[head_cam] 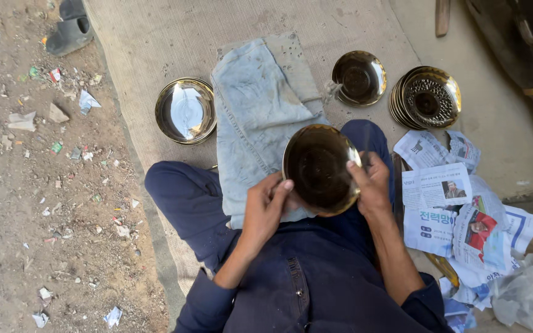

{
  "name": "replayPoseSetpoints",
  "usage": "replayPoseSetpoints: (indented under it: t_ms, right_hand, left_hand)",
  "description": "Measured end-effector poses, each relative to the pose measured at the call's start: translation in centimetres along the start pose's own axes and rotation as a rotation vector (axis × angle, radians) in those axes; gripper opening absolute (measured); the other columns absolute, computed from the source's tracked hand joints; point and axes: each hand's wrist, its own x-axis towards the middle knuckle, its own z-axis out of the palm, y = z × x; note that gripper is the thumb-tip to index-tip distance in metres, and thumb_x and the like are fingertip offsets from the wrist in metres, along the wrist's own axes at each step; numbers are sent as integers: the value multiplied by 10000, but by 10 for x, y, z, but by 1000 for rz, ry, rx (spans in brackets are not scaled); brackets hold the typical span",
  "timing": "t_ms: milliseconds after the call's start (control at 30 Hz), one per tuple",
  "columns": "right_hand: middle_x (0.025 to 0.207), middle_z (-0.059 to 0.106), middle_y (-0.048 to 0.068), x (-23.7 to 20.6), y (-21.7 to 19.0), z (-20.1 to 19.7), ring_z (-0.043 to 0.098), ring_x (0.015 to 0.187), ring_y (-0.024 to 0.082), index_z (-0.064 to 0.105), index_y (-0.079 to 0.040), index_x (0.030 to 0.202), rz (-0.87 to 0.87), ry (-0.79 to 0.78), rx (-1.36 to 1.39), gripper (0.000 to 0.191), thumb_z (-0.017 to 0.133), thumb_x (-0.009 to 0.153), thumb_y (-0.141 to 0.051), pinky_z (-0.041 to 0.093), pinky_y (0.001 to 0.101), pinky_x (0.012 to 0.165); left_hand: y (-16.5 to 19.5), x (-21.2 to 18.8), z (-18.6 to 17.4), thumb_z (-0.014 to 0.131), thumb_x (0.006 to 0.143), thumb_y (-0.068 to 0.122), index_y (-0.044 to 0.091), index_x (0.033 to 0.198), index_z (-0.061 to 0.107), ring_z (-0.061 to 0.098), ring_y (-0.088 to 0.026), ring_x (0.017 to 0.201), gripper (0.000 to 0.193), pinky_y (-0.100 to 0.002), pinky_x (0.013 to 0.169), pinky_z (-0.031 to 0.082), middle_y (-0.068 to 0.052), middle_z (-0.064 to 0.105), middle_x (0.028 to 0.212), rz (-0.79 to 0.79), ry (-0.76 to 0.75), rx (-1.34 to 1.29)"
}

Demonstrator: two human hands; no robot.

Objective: The person sits on the ground with a brass plate on their lap and engraves decorative patterns into its surface using a small hand tool, repeatedly scraping circular designs. They set finished plates aside and pick up the next plate from a stack to continue engraving.

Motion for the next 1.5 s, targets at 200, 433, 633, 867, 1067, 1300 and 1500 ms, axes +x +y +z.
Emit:
replayPoseSetpoints:
  t_ms: [200, 433, 633, 867, 1067, 1300, 1500]
  right_hand:
    - [786, 580, -19, 76, -5, -55, 517, 591, 75, 595, -79, 999, -16, 346, 298, 102, 676, 947, -45, 372, 224, 466]
    - [834, 604, 53, 171, 5, -41, 487, 514, 82, 481, -54, 1080, -29, 402, 121, 286, 694, 898, -1, 354, 231, 388]
    - [810, 678, 119, 171, 10, -31, 522, 508, 107, 493, -11, 1107, -16, 439, 85, 290, 677, 887, 32, 380, 251, 386]
    - [856, 683, 92, 68, 31, -45, 540, 545, 88, 543, -6, 1167, -165, 295, -312, 277, 722, 962, -56, 398, 237, 443]
    - [828, 660, 76, 38, 55, -58, 563, 570, 92, 568, 20, 1147, -267, 374, -417, 267, 747, 953, -23, 443, 231, 501]
    - [795, 663, 56, 49, 49, -62, 522, 519, 71, 582, 15, 1175, -88, 373, -173, 329, 768, 908, -34, 383, 220, 423]
    - [754, 576, -10, 38, 7, -26, 485, 511, 37, 591, 8, 1233, 10, 328, -89, 375, 782, 917, -56, 340, 194, 402]
  left_hand:
    - [-10, 15, -10, 630, 953, 182, 24, 1383, 561, 728, -136, 964, 463, -264, 758, 602, -133, 755, 1201, 161, 146, 32]
    - [-72, -4, -95, 761, 912, 142, 6, 1229, 696, 640, -349, 1130, 352, -420, 996, 489, -163, 729, 1190, 290, 793, 962]
    - [-108, 12, -117, 749, 861, 265, 51, 1166, 736, 517, -438, 1251, 373, -570, 1032, 304, -204, 644, 1196, 314, 849, 1395]
    - [-80, 153, -173, 577, 1025, 581, -16, 1212, 674, 677, -417, 1049, 633, -550, 996, 389, -273, 721, 1058, -266, 781, 1195]
    - [-75, 185, -199, 595, 987, 456, -23, 937, 758, 708, -451, 933, 508, -540, 814, 546, -286, 724, 979, -303, 1025, 982]
    - [-30, 132, -221, 496, 1108, 234, -15, 1073, 724, 699, -299, 513, 339, -442, 380, 497, -166, 721, 718, 191, 1269, 934]
    - [7, 57, -163, 513, 1192, 298, -19, 983, 615, 521, -107, 768, 394, -335, 662, 457, -55, 600, 852, 675, 1089, 438]
